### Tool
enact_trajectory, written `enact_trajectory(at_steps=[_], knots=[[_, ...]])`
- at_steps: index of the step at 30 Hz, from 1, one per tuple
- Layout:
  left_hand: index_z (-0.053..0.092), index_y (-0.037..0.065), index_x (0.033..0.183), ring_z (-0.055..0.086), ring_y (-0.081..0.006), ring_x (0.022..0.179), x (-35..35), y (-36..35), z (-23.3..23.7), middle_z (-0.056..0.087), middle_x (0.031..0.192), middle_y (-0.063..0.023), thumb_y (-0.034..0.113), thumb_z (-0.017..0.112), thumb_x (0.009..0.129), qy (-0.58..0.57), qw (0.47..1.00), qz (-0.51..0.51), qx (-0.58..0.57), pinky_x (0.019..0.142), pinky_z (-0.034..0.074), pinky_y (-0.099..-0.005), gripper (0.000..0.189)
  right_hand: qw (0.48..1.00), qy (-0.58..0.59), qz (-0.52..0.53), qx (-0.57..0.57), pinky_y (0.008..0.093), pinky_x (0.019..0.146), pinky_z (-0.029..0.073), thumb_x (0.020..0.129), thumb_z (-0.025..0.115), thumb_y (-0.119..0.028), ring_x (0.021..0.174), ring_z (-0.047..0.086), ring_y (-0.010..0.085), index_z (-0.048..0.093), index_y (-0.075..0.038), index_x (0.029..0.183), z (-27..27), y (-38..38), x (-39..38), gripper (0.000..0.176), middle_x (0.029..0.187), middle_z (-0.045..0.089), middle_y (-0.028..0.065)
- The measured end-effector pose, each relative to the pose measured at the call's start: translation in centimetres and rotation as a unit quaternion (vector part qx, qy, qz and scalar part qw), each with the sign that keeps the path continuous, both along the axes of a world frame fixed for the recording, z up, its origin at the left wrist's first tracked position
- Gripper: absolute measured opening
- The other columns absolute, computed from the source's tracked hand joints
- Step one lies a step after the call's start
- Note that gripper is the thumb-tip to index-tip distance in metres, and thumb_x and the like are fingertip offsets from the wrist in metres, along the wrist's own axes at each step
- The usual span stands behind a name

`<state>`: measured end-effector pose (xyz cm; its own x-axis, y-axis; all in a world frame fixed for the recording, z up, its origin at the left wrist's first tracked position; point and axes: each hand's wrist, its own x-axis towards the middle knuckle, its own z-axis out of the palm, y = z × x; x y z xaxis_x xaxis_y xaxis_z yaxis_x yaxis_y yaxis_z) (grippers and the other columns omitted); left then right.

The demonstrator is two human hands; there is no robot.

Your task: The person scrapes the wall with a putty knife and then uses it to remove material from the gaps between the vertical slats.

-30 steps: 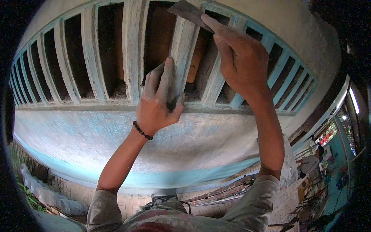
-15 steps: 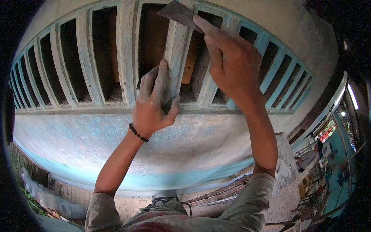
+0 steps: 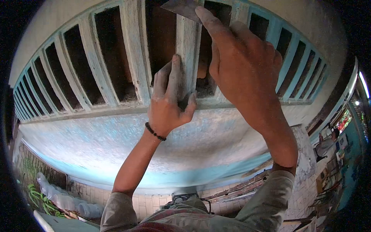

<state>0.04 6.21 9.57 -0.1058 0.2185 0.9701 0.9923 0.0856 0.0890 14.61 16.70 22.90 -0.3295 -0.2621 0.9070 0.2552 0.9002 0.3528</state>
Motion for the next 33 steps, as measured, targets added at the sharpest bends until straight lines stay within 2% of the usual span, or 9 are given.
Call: enact_trajectory(at_steps=[7,10,12,16,19,22,25,27,33], knots=[[0.03,-0.002,0.164,0.056,-0.046,0.123,-0.1,0.3,-0.2,0.052,0.139,-0.0314,0.026,0.072,0.079,-0.002,1.0,0.008,0.002,0.101,0.055,-0.0535,0.098,0.997,0.027,-0.069,0.02,0.0388,0.059,0.055,0.1,0.066,-0.009,0.068,0.071,0.0229,0.067,-0.027,0.144,-0.7,-0.8,-0.1,0.048,0.088,0.072,0.0081],[0.03,-0.003,0.163,0.055,-0.047,0.123,0.1,0.1,0.0,0.051,0.139,-0.0319,0.023,0.072,0.078,-0.003,1.0,0.01,-0.003,0.103,0.054,-0.0531,0.098,0.997,0.029,0.054,0.052,0.0357,0.056,0.053,0.099,0.066,-0.008,0.065,0.069,0.0201,0.066,-0.027,0.145,0.1,1.2,-0.6,0.05,0.088,0.072,0.0067],[0.028,-0.006,0.163,0.054,-0.0487,0.123,0.5,-0.1,0.1,0.049,0.14,-0.0331,0.018,0.072,0.076,-0.011,1.0,0.004,-0.015,0.105,0.052,-0.0519,0.099,0.999,0.024,0.011,0.034,0.0359,0.058,0.054,0.1,0.065,-0.008,0.067,0.07,0.021,0.067,-0.026,0.145,0.0,0.5,-0.1,0.049,0.09,0.073,0.0076],[0.029,-0.005,0.163,0.055,-0.0482,0.123,0.3,0.0,0.0,0.05,0.139,-0.033,0.021,0.071,0.078,-0.003,1.0,0.014,-0.01,0.104,0.053,-0.0529,0.099,0.999,0.021,-0.027,0.008,0.0362,0.061,0.054,0.1,0.064,-0.007,0.068,0.07,0.0218,0.067,-0.025,0.144,-0.5,1.5,-0.2,0.048,0.092,0.074,0.0093],[0.031,-0.003,0.163,0.057,-0.0461,0.122,0.0,0.4,-0.2,0.051,0.139,-0.0317,0.027,0.071,0.079,0.009,1.0,0.029,-0.003,0.1,0.056,-0.0536,0.098,1.0,0.002,0.007,-0.004,0.036,0.06,0.054,0.101,0.063,-0.007,0.067,0.07,0.0211,0.067,-0.025,0.144,-0.5,1.9,-0.4,0.048,0.091,0.073,0.0095],[0.031,-0.003,0.163,0.057,-0.0459,0.122,-0.1,0.4,-0.2,0.051,0.138,-0.0315,0.028,0.071,0.079,0.009,0.999,0.033,-0.003,0.1,0.057,-0.0534,0.098,0.995,0.025,0.08,0.047,0.0353,0.06,0.053,0.101,0.063,-0.007,0.068,0.07,0.0206,0.067,-0.026,0.144,0.5,2.5,-0.4,0.047,0.09,0.074,0.0098],[0.031,-0.004,0.163,0.056,-0.047,0.124,0.2,0.3,-0.2,0.05,0.139,-0.0323,0.024,0.071,0.078,-0.008,0.999,0.029,-0.011,0.102,0.055,-0.0531,0.098,0.998,-0.003,0.048,-0.027,0.0375,0.064,0.055,0.101,0.063,-0.006,0.07,0.071,0.0237,0.068,-0.023,0.143,0.5,1.5,-0.4,0.045,0.093,0.075,0.011],[0.03,-0.007,0.162,0.053,-0.0495,0.126,0.8,0.1,0.2,0.049,0.142,-0.0336,0.017,0.072,0.077,-0.018,0.999,0.025,-0.019,0.107,0.05,-0.0528,0.098,0.998,0.002,0.067,-0.001,0.0373,0.065,0.055,0.102,0.063,-0.007,0.071,0.072,0.024,0.07,-0.02,0.14,0.5,2.2,-1.2,0.041,0.095,0.076,0.0119],[0.029,-0.007,0.162,0.053,-0.0489,0.126,0.7,0.1,0.1,0.048,0.142,-0.0334,0.019,0.071,0.077,-0.015,0.999,0.03,-0.022,0.107,0.05,-0.0525,0.098,0.996,-0.007,0.092,0.02,0.0386,0.068,0.056,0.104,0.062,-0.008,0.074,0.072,0.027,0.074,-0.012,0.132,0.4,4.2,-2.0,0.031,0.096,0.077,0.0148]])
